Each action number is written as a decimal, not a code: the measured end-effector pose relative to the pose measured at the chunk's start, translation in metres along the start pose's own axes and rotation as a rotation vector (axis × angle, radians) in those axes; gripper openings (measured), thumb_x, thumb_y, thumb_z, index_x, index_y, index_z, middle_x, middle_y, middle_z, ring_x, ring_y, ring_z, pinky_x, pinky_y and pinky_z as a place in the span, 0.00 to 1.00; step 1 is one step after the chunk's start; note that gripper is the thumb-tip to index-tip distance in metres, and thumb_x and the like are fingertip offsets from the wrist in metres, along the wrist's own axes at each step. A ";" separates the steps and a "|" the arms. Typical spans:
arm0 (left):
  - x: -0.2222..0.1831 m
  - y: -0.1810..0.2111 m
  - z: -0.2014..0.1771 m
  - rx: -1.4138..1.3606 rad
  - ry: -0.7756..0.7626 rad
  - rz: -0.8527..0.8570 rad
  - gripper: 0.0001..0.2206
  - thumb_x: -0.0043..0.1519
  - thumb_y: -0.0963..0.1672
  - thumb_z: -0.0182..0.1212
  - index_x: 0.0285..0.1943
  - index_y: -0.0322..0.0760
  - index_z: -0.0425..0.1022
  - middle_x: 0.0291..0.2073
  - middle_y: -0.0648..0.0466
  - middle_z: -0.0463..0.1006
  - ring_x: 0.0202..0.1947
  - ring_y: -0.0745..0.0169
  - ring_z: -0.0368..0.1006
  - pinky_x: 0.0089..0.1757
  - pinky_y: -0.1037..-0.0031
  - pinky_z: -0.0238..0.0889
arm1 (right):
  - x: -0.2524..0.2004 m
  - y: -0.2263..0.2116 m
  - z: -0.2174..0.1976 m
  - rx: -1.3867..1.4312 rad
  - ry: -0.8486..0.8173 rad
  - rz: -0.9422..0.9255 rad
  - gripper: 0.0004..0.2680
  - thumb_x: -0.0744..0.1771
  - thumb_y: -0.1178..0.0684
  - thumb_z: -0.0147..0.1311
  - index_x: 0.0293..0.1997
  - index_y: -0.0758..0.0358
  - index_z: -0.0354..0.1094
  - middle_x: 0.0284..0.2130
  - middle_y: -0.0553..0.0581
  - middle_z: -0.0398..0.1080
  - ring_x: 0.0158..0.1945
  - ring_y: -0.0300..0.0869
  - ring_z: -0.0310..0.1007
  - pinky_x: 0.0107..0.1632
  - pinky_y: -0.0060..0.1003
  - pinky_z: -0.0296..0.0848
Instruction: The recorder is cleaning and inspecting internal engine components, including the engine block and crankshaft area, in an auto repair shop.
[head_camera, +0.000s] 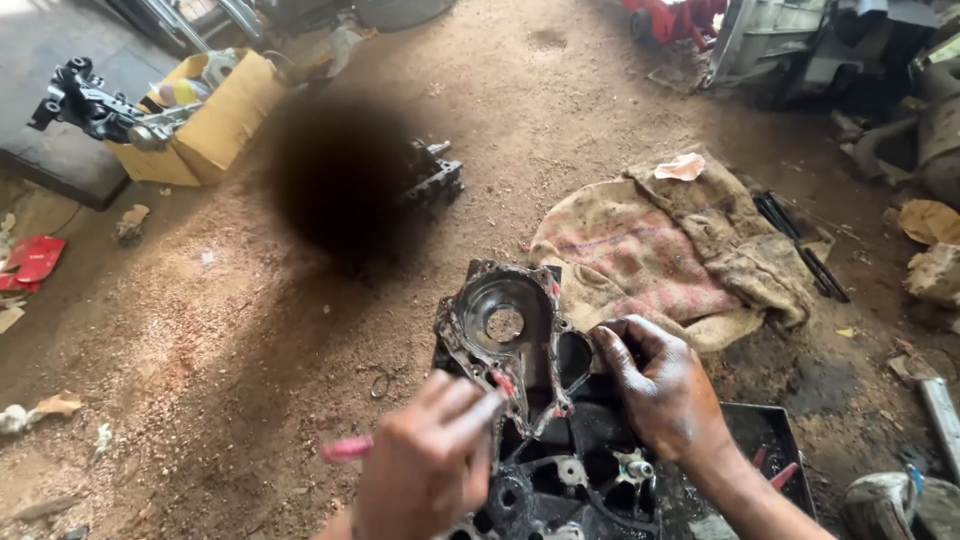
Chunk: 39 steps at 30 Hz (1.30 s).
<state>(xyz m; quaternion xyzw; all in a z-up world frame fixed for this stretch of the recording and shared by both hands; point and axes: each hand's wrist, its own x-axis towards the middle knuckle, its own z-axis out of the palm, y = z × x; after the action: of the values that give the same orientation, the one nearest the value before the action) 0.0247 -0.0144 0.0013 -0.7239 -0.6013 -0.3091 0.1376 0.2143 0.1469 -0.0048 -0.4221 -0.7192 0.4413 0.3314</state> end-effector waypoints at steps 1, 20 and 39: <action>-0.001 -0.001 0.000 -0.001 -0.004 0.001 0.10 0.54 0.34 0.62 0.42 0.30 0.84 0.28 0.51 0.80 0.27 0.64 0.72 0.23 0.79 0.70 | -0.001 0.003 0.000 0.003 0.001 0.003 0.11 0.69 0.47 0.52 0.44 0.65 0.75 0.26 0.57 0.78 0.30 0.35 0.67 0.37 0.37 0.71; 0.008 -0.010 -0.003 0.218 0.044 -0.079 0.08 0.55 0.41 0.68 0.42 0.34 0.82 0.34 0.53 0.81 0.29 0.66 0.74 0.26 0.77 0.74 | -0.002 -0.004 -0.001 -0.054 0.042 -0.074 0.11 0.68 0.47 0.52 0.42 0.66 0.75 0.24 0.57 0.77 0.28 0.36 0.69 0.36 0.37 0.72; 0.010 0.014 -0.007 0.120 -0.037 -0.015 0.11 0.51 0.38 0.66 0.43 0.32 0.82 0.32 0.51 0.81 0.31 0.63 0.75 0.26 0.77 0.74 | -0.001 0.006 0.002 0.053 0.024 -0.103 0.11 0.69 0.49 0.53 0.43 0.68 0.75 0.25 0.59 0.76 0.30 0.34 0.66 0.36 0.36 0.71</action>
<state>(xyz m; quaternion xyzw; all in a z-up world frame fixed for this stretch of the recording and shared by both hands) 0.0373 -0.0142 0.0156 -0.7152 -0.6268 -0.2600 0.1674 0.2149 0.1472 -0.0105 -0.3808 -0.7242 0.4372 0.3734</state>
